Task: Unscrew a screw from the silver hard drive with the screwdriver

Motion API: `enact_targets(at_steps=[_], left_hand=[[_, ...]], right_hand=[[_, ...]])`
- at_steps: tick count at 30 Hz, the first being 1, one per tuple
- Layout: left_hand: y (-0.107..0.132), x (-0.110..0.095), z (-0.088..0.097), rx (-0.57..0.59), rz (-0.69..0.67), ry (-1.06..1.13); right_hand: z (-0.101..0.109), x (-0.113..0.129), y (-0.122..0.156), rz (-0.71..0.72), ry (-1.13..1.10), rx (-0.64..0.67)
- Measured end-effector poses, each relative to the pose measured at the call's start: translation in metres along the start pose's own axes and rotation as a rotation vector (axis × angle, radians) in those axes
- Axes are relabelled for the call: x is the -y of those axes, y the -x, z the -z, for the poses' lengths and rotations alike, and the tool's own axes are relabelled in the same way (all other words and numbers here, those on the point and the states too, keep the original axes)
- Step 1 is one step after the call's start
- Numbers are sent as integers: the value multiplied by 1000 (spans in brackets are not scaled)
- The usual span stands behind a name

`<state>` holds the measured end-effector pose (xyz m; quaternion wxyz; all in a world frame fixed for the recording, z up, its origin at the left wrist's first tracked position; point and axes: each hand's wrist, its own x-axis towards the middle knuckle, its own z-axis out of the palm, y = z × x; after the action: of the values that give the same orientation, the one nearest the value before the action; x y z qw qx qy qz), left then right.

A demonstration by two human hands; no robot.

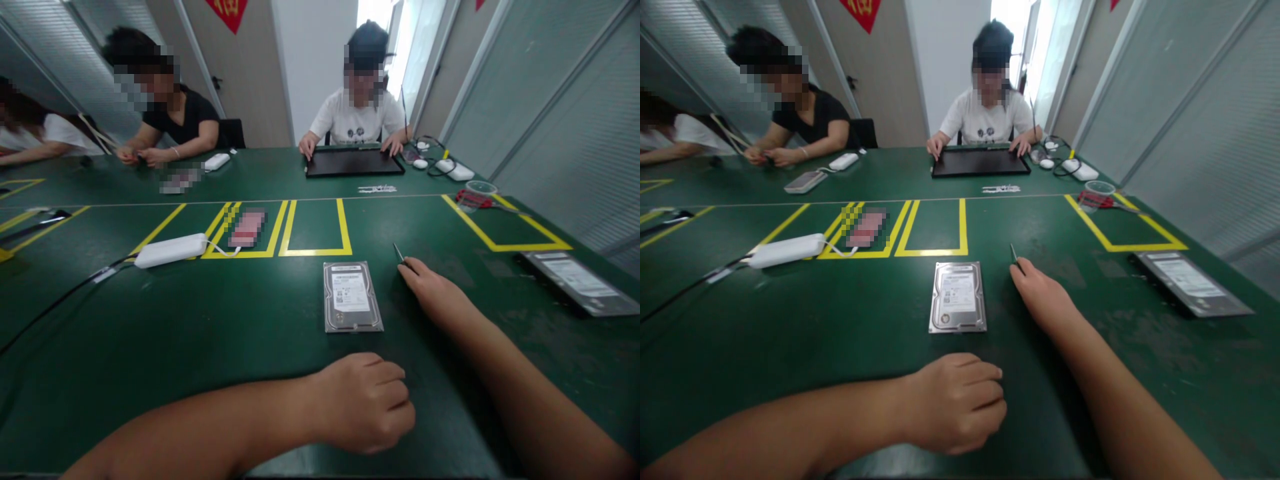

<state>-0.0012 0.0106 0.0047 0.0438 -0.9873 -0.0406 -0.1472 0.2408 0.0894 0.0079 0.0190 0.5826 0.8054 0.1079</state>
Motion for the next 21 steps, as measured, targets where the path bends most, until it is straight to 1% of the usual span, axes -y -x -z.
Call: enact_targets(at_steps=[2, 5, 9, 11, 14, 16, 18, 21], left_hand=[[-2, -1, -2, 15, -32, 61], [-2, 1, -5, 17, -29, 128], [-1, 4, -7, 3, -26, 163], [0, 4, -8, 1, -30, 164], [0, 4, -9, -6, -37, 168], [0, 4, -9, -13, -35, 162], [0, 3, -10, -18, -33, 156], [0, 3, -11, -17, -30, 151]], right_hand=[[-3, -1, -2, 3, 4, 4], [-1, -1, -3, 17, 11, 1], [15, 8, -4, 11, 35, -34], [28, 19, -6, -28, -19, -65], [46, 43, -12, -78, -206, -76], [56, 61, -15, -84, -284, -27], [65, 78, -19, -101, -315, 48], [72, 97, -25, -138, -259, 113]])
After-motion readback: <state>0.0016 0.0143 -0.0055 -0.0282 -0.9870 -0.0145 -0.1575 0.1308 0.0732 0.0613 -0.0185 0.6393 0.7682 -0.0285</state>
